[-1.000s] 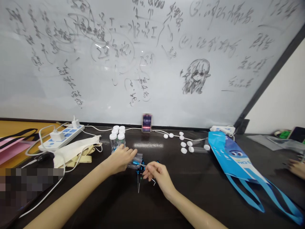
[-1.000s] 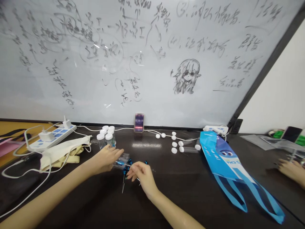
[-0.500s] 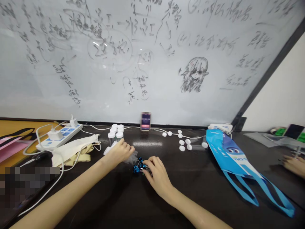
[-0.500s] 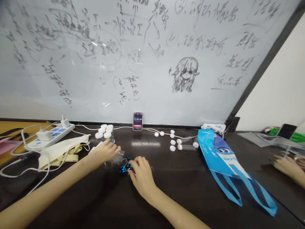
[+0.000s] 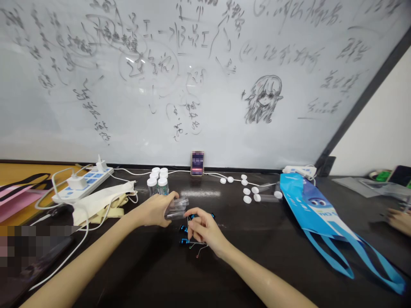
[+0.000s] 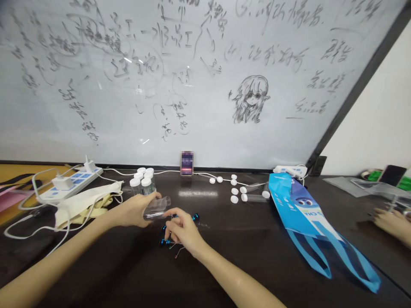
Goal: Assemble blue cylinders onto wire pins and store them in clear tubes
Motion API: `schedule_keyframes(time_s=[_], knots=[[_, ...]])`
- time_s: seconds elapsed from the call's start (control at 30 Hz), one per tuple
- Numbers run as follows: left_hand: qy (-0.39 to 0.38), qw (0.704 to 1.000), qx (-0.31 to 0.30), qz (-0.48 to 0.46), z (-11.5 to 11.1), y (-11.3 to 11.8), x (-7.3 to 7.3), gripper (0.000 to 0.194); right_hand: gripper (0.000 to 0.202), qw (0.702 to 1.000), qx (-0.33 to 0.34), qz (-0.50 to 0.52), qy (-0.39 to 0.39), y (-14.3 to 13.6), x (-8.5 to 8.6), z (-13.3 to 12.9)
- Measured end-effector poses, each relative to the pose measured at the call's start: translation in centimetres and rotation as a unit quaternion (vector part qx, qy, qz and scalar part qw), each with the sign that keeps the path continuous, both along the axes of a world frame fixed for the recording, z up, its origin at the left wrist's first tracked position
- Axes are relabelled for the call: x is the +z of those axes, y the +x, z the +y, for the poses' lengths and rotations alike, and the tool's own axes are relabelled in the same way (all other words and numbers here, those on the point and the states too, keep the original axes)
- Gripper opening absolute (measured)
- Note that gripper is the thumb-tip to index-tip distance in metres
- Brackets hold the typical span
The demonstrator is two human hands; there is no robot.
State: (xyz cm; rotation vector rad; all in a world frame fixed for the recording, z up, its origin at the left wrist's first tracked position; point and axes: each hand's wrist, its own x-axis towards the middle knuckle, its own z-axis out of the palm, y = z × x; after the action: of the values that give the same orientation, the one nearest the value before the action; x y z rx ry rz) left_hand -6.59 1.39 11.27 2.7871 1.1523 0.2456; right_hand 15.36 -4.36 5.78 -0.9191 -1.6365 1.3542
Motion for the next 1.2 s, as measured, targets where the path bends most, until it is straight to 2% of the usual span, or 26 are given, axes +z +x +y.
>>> schedule_keyframes(time_s=[0.1,0.23,0.3,0.37,0.57,0.7,0.8,0.9,1.03,1.1,1.2], knots=[[-0.036,0.999,-0.008,-0.040,-0.3,0.2,-0.4,0.060,0.035,0.999,0.005,0.022,-0.034,0.0,0.1,-0.1],[-0.079,0.994,-0.031,-0.069,-0.8,1.0,-0.4,0.059,0.047,0.993,0.082,0.009,-0.087,0.1,0.3,0.1],[-0.094,0.992,-0.043,-0.068,-1.0,1.5,-0.3,0.059,0.046,0.988,0.115,-0.009,-0.100,0.0,0.4,0.2],[-0.099,0.992,-0.047,-0.057,-1.1,1.7,-0.1,0.061,0.039,0.989,0.116,-0.029,-0.089,-0.2,0.2,0.2],[-0.059,0.997,-0.043,0.019,-1.0,1.2,0.0,0.062,0.035,0.997,0.042,-0.060,-0.008,-0.2,-1.7,0.2],[0.037,0.995,-0.009,0.095,-0.9,0.6,0.0,0.060,0.039,0.991,-0.070,-0.089,0.078,2.0,-2.8,0.7],[0.121,0.984,0.003,0.131,-0.8,1.3,-0.2,0.048,0.035,0.973,-0.108,-0.144,0.146,3.7,-3.0,0.7],[0.177,0.974,-0.007,0.143,-0.5,2.4,-0.4,0.032,0.031,0.952,-0.105,-0.201,0.207,4.3,-3.0,0.2],[0.219,0.967,-0.017,0.133,0.1,2.8,0.2,0.033,0.023,0.928,-0.111,-0.247,0.256,4.1,-2.4,-0.9],[0.232,0.966,-0.010,0.114,0.2,2.9,0.6,0.044,0.034,0.924,-0.127,-0.243,0.265,3.9,-1.7,-1.1],[0.243,0.967,0.005,0.072,0.1,4.5,0.6,0.056,0.059,0.948,-0.159,-0.146,0.235,3.4,-0.3,-0.2]])
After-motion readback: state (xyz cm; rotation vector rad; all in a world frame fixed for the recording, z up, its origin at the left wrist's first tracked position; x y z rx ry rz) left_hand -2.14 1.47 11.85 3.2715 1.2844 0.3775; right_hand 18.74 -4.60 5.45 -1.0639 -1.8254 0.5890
